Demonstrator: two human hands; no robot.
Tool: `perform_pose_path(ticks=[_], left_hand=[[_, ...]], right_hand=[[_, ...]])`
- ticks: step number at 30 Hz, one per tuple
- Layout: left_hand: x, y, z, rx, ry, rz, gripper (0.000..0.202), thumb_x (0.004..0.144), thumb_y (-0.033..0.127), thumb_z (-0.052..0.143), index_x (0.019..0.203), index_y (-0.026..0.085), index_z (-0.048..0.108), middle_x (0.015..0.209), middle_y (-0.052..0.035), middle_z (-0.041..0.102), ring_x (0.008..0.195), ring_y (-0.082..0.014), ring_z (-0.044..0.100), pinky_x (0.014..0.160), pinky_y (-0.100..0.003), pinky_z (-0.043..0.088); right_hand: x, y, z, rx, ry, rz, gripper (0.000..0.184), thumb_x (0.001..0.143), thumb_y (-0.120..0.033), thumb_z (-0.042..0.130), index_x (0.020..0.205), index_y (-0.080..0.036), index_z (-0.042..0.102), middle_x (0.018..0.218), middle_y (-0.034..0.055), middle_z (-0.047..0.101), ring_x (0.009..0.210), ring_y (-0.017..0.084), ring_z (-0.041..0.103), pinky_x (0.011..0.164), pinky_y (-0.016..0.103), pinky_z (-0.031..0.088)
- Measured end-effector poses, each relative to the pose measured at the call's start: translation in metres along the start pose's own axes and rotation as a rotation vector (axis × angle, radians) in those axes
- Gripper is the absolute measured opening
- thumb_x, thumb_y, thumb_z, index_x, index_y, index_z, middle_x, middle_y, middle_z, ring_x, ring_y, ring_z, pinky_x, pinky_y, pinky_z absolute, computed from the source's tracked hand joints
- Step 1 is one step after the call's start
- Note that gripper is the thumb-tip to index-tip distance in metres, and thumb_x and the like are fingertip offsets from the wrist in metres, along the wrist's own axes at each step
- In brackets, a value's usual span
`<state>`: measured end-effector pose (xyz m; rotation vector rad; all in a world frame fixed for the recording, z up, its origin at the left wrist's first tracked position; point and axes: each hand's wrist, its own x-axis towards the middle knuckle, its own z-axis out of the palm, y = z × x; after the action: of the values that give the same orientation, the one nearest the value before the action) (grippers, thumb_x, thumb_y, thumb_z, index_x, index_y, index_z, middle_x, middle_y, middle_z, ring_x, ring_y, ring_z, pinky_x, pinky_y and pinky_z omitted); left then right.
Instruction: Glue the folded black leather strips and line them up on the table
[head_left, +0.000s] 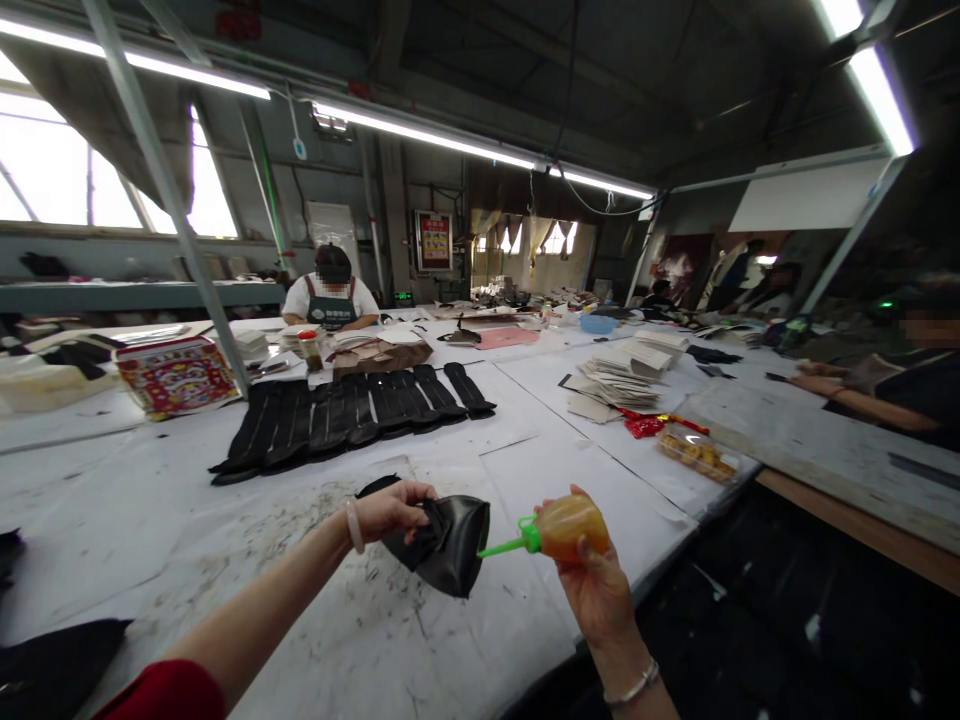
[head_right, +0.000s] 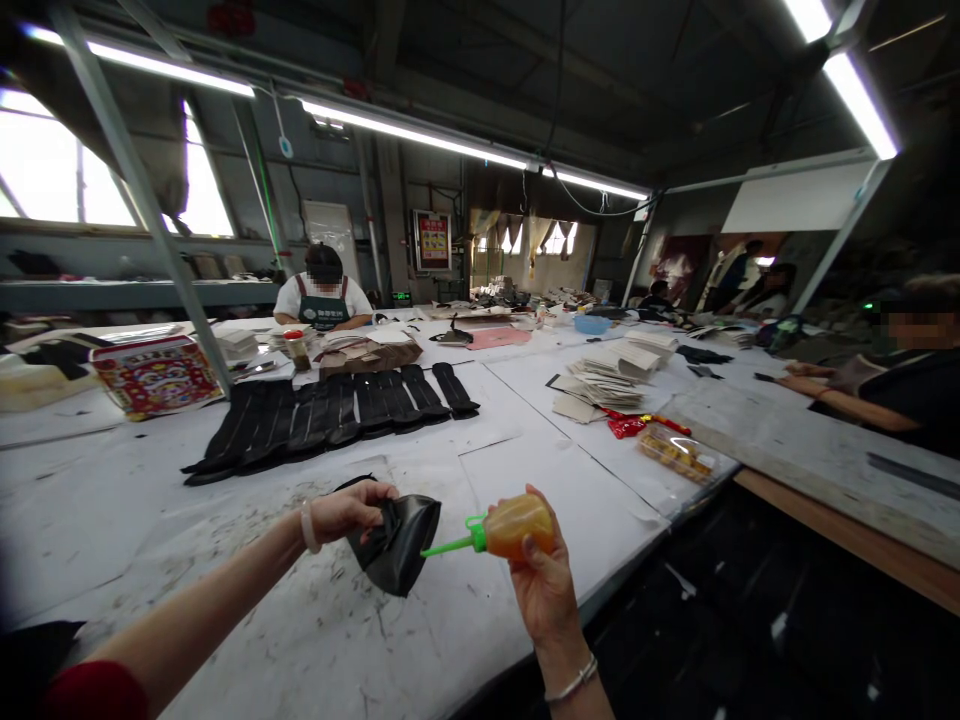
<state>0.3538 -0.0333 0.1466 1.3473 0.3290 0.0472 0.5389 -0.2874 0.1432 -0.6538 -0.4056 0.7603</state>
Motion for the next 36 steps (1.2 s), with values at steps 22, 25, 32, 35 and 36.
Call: perform_pose_path(ticks=[22,25,32,35,36], left_hand=[[-0.027,0.095,0.042,0.124,0.345,0.038,0.04,0.06,0.037,0.081,0.081,0.016,0.053,0.055,0.0092,0.047,0.036,-0.0025,0.039,0.034,-0.015,0.026],[-0.042,0.115,0.053,0.146,0.403,0.014,0.044,0.06,0.043,0.08,0.08,0.019,0.049,0.053,0.0113,0.043,0.032,-0.0018,0.033,0.031,-0.016,0.017],[-0.048,0.096,0.058,0.102,0.422,-0.074,0.054,0.052,0.05,0.081,0.08,0.022,0.044,0.047,0.0127,0.04,0.029,-0.0024,0.03,0.032,-0.018,0.009],[-0.044,0.084,0.057,0.077,0.444,-0.058,0.055,0.053,0.051,0.08,0.083,0.022,0.044,0.049,0.0116,0.045,0.03,-0.0024,0.031,0.033,-0.018,0.007],[-0.043,0.082,0.057,0.069,0.449,-0.052,0.054,0.054,0.05,0.079,0.084,0.022,0.044,0.049,0.0113,0.045,0.03,-0.0024,0.032,0.033,-0.018,0.007]], right_hand=[[0.0,-0.002,0.022,0.245,0.065,0.065,0.043,0.076,-0.047,0.073,0.115,-0.031,0.065,0.116,0.0018,0.07,0.111,0.025,0.063,0.11,0.051,0.037],[0.009,-0.013,0.028,0.278,0.104,0.019,0.037,0.079,-0.044,0.071,0.114,-0.031,0.065,0.118,0.0016,0.069,0.107,0.022,0.065,0.108,0.045,0.043],[0.022,-0.012,0.03,0.25,0.151,-0.095,0.033,0.079,-0.034,0.073,0.111,-0.028,0.066,0.118,0.0028,0.069,0.112,0.022,0.063,0.1,0.04,0.051],[0.024,-0.006,0.031,0.212,0.182,-0.111,0.039,0.076,-0.035,0.076,0.112,-0.026,0.065,0.116,0.0046,0.069,0.112,0.025,0.063,0.098,0.043,0.052],[0.025,-0.005,0.031,0.209,0.199,-0.12,0.042,0.074,-0.035,0.077,0.113,-0.025,0.064,0.115,0.0052,0.069,0.111,0.025,0.063,0.097,0.043,0.052]])
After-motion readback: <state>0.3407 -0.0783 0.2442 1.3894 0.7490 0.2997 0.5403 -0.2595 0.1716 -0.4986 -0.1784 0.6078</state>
